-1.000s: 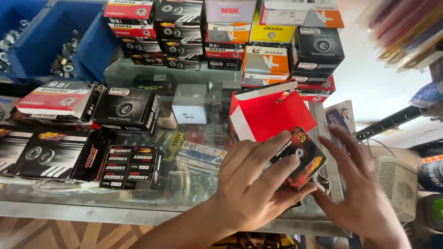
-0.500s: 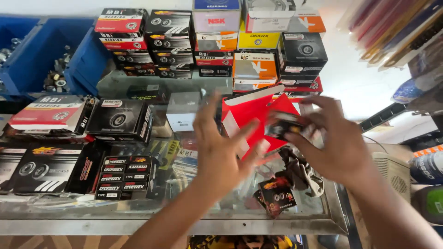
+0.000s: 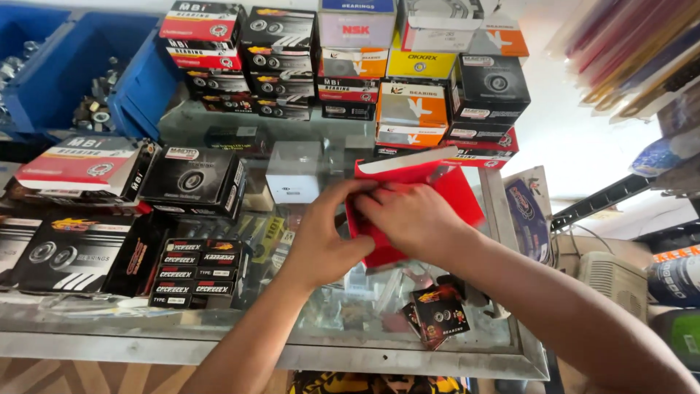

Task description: The person wipes the surface of a glass display counter with a cloth. They then pick up several small product boxes, wipe them individually, and place them back on the counter. The person also opens a larger red box, removes a smaller box from inside, and wipes it.

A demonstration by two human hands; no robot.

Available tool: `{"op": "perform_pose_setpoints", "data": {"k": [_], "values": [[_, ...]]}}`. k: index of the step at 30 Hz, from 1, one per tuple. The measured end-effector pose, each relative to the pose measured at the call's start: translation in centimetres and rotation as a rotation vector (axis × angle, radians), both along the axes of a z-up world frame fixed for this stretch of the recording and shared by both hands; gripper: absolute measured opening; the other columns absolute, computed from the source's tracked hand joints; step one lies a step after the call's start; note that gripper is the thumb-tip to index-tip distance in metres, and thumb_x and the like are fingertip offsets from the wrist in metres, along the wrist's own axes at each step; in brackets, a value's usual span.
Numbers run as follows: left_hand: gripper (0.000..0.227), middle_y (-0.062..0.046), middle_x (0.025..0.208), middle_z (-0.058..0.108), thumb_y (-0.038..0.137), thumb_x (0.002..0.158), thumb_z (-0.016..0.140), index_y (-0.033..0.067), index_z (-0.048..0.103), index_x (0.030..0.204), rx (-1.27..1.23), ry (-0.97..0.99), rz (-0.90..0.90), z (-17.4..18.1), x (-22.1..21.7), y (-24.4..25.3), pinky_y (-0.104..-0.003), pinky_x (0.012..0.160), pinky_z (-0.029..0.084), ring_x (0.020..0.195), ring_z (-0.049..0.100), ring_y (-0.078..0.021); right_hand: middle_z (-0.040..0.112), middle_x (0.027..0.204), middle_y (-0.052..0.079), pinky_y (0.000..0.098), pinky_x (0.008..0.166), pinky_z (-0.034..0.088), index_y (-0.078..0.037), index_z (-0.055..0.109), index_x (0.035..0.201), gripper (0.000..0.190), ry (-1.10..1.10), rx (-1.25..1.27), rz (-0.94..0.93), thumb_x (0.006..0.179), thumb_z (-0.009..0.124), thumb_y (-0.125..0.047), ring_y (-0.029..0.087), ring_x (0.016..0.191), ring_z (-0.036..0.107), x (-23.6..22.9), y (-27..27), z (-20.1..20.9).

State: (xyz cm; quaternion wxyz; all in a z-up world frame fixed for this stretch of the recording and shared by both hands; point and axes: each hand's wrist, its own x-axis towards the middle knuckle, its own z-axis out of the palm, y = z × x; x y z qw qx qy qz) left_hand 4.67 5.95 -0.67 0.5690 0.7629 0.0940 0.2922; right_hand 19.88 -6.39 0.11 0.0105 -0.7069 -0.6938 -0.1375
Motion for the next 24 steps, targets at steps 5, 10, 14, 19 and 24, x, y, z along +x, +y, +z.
{"op": "perform_pose_setpoints", "data": {"k": [5,10,14,19,24], "values": [[0.075,-0.012,0.111,0.073,0.005,0.051,0.065,0.0101,0.073,0.125,0.056,-0.061,-0.016,-0.2,-0.2,0.6,-0.043,0.099,0.055,0.111,0.069,-0.0265,0.058,0.08,0.006,0.0365,0.058,0.056,-0.015,0.064,0.104,0.011,-0.135,0.273,0.157,0.094,0.061,-0.018,0.029,0.079,0.066,-0.4,0.3,-0.2],[0.081,-0.022,0.117,0.069,0.001,0.057,0.063,0.0048,0.064,0.137,-0.041,-0.039,-0.056,0.2,-0.5,0.1,-0.051,0.104,0.051,0.122,0.062,-0.0348,0.062,0.108,0.006,0.0356,0.063,0.058,-0.013,0.068,0.095,0.008,0.11,0.482,0.166,0.096,0.063,-0.02,0.029,0.085,0.072,-0.5,-0.5,0.4],[0.082,-0.019,0.12,0.069,0.004,0.059,0.064,0.0086,0.061,0.141,-0.08,-0.024,-0.051,0.6,-1.2,0.6,-0.051,0.107,0.05,0.125,0.061,-0.0327,0.058,0.079,-0.002,0.0302,0.061,0.056,-0.016,0.067,0.084,0.008,0.548,0.3,0.15,0.091,0.07,-0.018,0.024,0.069,0.068,-1.4,-4.7,5.2],[0.078,-0.014,0.137,0.067,0.008,0.062,0.061,0.0074,0.053,0.14,0.042,0.061,-0.073,2.6,-1.8,0.6,-0.043,0.104,0.05,0.125,0.064,-0.0317,0.058,0.142,0.001,0.0413,0.094,0.054,-0.02,0.06,0.142,0.07,0.662,-0.495,-0.041,0.08,0.085,-0.039,0.024,0.12,0.063,-1.1,-10.1,6.0],[0.079,-0.014,0.135,0.067,0.007,0.061,0.062,0.0061,0.052,0.14,0.064,0.085,-0.085,2.0,-1.6,0.7,-0.039,0.104,0.047,0.123,0.063,-0.0287,0.061,0.137,0.009,0.0447,0.093,0.048,-0.009,0.051,0.146,0.075,0.567,-0.381,0.102,0.08,0.077,-0.034,0.033,0.119,0.059,-1.5,-11.8,4.0]]}}
